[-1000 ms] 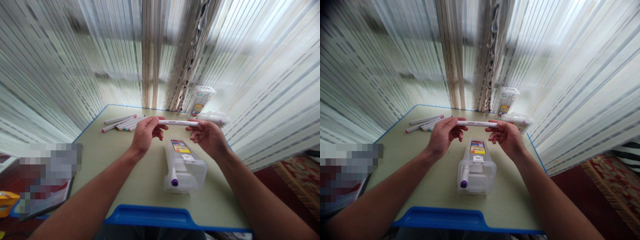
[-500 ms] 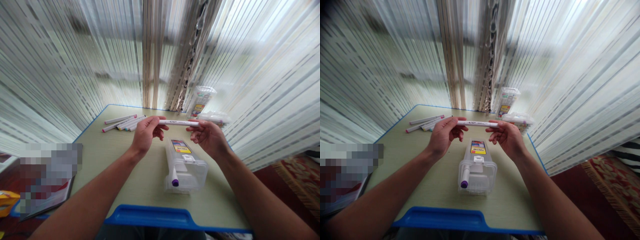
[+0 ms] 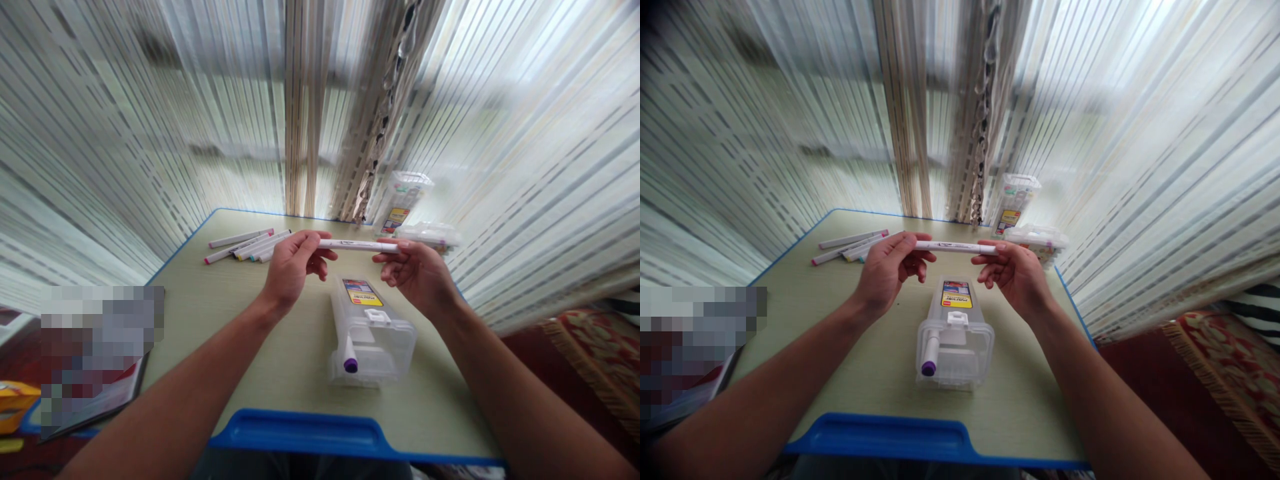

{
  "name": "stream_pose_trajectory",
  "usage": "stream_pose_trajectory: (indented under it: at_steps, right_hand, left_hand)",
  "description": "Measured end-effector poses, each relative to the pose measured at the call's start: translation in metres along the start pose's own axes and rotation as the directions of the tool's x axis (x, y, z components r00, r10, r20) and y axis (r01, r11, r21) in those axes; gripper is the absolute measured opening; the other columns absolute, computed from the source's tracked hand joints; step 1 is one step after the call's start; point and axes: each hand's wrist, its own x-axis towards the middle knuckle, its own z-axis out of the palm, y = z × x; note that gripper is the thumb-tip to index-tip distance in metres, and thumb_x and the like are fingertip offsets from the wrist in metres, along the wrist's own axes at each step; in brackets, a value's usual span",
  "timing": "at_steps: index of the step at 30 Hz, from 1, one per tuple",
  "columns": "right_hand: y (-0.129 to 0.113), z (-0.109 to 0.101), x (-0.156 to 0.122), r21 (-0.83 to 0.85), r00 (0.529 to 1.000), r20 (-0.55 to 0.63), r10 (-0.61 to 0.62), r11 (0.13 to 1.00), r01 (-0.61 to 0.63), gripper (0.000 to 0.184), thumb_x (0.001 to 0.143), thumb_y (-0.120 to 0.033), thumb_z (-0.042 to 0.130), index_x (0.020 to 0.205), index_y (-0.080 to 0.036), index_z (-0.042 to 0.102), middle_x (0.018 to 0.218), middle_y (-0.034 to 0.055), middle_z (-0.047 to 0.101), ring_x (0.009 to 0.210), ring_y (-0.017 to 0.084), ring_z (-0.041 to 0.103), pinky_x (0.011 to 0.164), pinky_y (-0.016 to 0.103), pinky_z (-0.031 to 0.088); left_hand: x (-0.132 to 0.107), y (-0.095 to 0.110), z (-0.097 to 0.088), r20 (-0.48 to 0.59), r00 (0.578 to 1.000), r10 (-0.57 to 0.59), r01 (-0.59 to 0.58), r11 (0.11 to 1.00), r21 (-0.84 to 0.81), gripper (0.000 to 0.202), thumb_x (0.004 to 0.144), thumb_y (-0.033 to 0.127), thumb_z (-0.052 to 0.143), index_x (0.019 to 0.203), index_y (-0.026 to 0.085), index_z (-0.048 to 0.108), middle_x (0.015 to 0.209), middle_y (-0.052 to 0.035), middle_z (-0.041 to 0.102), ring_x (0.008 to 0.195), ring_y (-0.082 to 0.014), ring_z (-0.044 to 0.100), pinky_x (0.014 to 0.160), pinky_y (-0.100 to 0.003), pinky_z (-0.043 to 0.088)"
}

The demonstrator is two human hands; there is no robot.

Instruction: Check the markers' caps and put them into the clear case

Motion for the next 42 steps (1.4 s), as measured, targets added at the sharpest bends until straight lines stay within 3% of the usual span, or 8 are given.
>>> stream_pose_trajectory:
  at_steps: [7,15,19,42]
  right_hand:
    - [0.0,0.0,0.0,0.004,1.0,0.006,-0.001,1.0,0.001,0.023,0.075,-0.023,0.059,0.088,-0.014,0.074,0.069,0.0079,0.076,0.044,0.015,0.064,0.036,0.022,0.045]
    - [0.004,-0.001,0.0,-0.065,0.994,0.042,-0.102,0.992,0.105,0.023,0.073,-0.029,0.076,0.091,-0.015,0.075,0.071,0.0068,0.076,0.044,0.013,0.064,0.037,0.02,0.045]
    - [0.007,-0.003,0.002,-0.096,0.995,0.039,-0.096,0.99,0.1,0.025,0.072,-0.03,0.08,0.091,-0.014,0.074,0.071,0.0068,0.075,0.045,0.012,0.064,0.038,0.019,0.045]
    - [0.016,-0.007,0.007,-0.078,0.996,0.067,-0.06,0.995,0.065,0.016,0.074,-0.023,0.072,0.087,-0.014,0.072,0.067,0.0021,0.067,0.045,0.009,0.056,0.04,0.021,0.042]
  left_hand:
    - [0.0,0.002,0.001,-0.003,1.0,0.009,-0.009,0.999,0.053,0.026,0.083,0.031,0.069,0.099,0.01,0.068,0.073,-0.0057,0.072,0.049,-0.0096,0.059,0.047,-0.022,0.049]
    - [0.0,0.001,0.001,-0.003,1.0,0.023,-0.023,0.998,0.062,0.025,0.084,0.03,0.069,0.099,0.01,0.068,0.074,-0.0056,0.072,0.049,-0.0091,0.058,0.047,-0.022,0.049]
    - [-0.001,0.002,0.002,-0.004,0.999,0.039,-0.039,0.997,0.066,0.026,0.083,0.031,0.07,0.099,0.01,0.069,0.074,-0.0055,0.071,0.05,-0.0092,0.058,0.047,-0.022,0.049]
    - [-0.01,0.008,0.009,0.08,0.989,0.122,-0.131,0.985,0.115,0.028,0.074,0.027,0.081,0.096,0.012,0.074,0.069,-0.0019,0.07,0.049,-0.0074,0.056,0.047,-0.02,0.048]
